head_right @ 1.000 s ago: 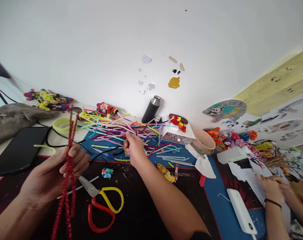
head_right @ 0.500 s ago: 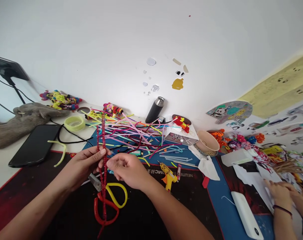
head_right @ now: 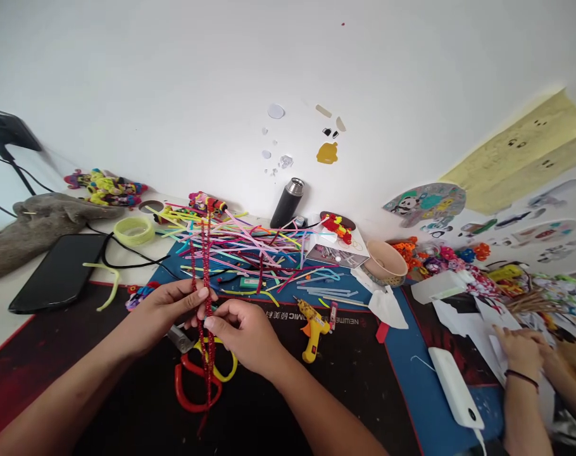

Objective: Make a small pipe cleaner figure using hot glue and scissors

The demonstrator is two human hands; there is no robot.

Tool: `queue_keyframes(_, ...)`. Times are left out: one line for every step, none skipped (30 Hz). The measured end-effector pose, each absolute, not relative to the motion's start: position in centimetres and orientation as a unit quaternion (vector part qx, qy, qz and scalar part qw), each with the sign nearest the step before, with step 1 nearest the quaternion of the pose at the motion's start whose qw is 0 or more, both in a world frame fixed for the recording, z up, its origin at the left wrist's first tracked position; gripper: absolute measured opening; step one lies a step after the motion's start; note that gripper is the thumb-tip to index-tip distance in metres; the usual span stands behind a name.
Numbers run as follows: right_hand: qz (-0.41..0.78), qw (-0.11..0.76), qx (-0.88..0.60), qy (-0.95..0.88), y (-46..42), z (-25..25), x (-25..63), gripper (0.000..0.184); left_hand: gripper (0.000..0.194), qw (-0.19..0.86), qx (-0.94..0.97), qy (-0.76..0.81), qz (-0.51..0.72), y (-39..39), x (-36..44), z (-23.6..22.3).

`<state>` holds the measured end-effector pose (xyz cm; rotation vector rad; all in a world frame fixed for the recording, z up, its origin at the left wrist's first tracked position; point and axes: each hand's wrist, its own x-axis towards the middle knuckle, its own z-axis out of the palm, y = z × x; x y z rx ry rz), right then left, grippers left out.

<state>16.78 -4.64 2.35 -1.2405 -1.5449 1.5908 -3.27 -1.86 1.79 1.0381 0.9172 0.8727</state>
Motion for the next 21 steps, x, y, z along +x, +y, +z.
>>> queue_keyframes(0.604, 0.297, -0.466, -0.575, -4.8, 2.3, 16.9, 0.033, 0.058, 0.684, 0.468, 0.408, 0.383, -1.9, -3.2, 1.8)
queue_keyframes(0.608, 0.299, -0.466, -0.570, -5.0, 2.3, 17.0, 0.033, 0.058, 0.683, 0.473, 0.408, 0.378, -1.8, -3.2, 1.8)
queue_keyframes(0.609, 0.301, -0.466, -0.566, -5.1, 2.3, 17.1, 0.033, 0.058, 0.682, 0.478, 0.409, 0.372, -1.8, -3.1, 1.8)
queue_keyframes(0.609, 0.304, -0.467, -0.564, -5.2, 2.4, 17.3, 0.032, 0.058, 0.681, 0.483, 0.410, 0.368, -1.8, -3.0, 1.7)
queue_keyframes(0.606, 0.308, -0.468, -0.564, -5.3, 2.4, 17.5, 0.030, 0.057, 0.678, 0.487, 0.412, 0.366, -1.7, -2.9, 1.7)
queue_keyframes(0.602, 0.313, -0.470, -0.566, -5.5, 2.4, 17.7, 0.028, 0.057, 0.675, 0.491, 0.412, 0.364, -1.7, -2.8, 1.6)
queue_keyframes(0.594, 0.317, -0.472, -0.569, -5.6, 2.4, 17.9, 0.027, 0.057, 0.672, 0.496, 0.412, 0.363, -1.7, -2.7, 1.6)
queue_keyframes(0.586, 0.321, -0.475, -0.572, -5.7, 2.3, 18.1, 0.025, 0.056, 0.669, 0.502, 0.412, 0.361, -1.8, -2.6, 1.5)
queue_keyframes(0.579, 0.323, -0.479, -0.575, -5.8, 2.3, 18.4, 0.024, 0.056, 0.668, 0.507, 0.411, 0.357, -1.9, -2.5, 1.3)
queue_keyframes(0.574, 0.323, -0.483, -0.577, -5.9, 2.2, 18.6, 0.023, 0.055, 0.666, 0.512, 0.412, 0.353, -1.9, -2.4, 1.1)
queue_keyframes(0.571, 0.322, -0.486, -0.578, -6.0, 2.1, 18.9, 0.023, 0.054, 0.664, 0.517, 0.413, 0.349, -2.0, -2.4, 1.0)
queue_keyframes(0.570, 0.323, -0.488, -0.576, -6.1, 2.1, 19.1, 0.023, 0.052, 0.662, 0.521, 0.414, 0.345, -2.1, -2.5, 0.8)
queue_keyframes(0.570, 0.327, -0.490, -0.573, -6.2, 2.1, 19.4, 0.023, 0.050, 0.658, 0.525, 0.417, 0.342, -2.2, -2.7, 0.7)
queue_keyframes(0.571, 0.332, -0.492, -0.567, -6.3, 2.2, 19.6, 0.023, 0.047, 0.654, 0.529, 0.421, 0.340, -2.2, -2.9, 0.6)
queue_keyframes(0.572, 0.340, -0.494, -0.560, -6.3, 2.3, 19.9, 0.023, 0.043, 0.651, 0.531, 0.423, 0.338, -2.2, -3.3, 0.7)
queue_keyframes(0.573, 0.350, -0.495, -0.551, -6.4, 2.4, 20.2, 0.024, 0.039, 0.648, 0.529, 0.431, 0.337, -2.1, -3.8, 1.0)
queue_keyframes(0.575, 0.360, -0.496, -0.542, -6.4, 2.5, 20.5, 0.025, 0.036, 0.643, 0.522, 0.445, 0.342, -2.0, -4.3, 1.5)
queue_keyframes(0.576, 0.369, -0.497, -0.534, -6.5, 2.5, 20.9, 0.027, 0.035, 0.634, 0.512, 0.456, 0.358, -1.8, -4.7, 2.2)
queue_keyframes(0.577, 0.376, -0.497, -0.528, -6.7, 2.5, 21.3, 0.028, 0.034, 0.616, 0.507, 0.466, 0.382, -1.7, -5.2, 3.2)
queue_keyframes(0.577, 0.379, -0.498, -0.525, -6.9, 2.5, 21.7, 0.029, 0.033, 0.583, 0.511, 0.480, 0.409, -1.5, -5.5, 4.4)
queue_keyframes(0.578, 0.379, -0.498, -0.524, -7.2, 2.3, 22.0, 0.029, 0.034, 0.541, 0.525, 0.499, 0.427, -1.4, -5.7, 5.8)
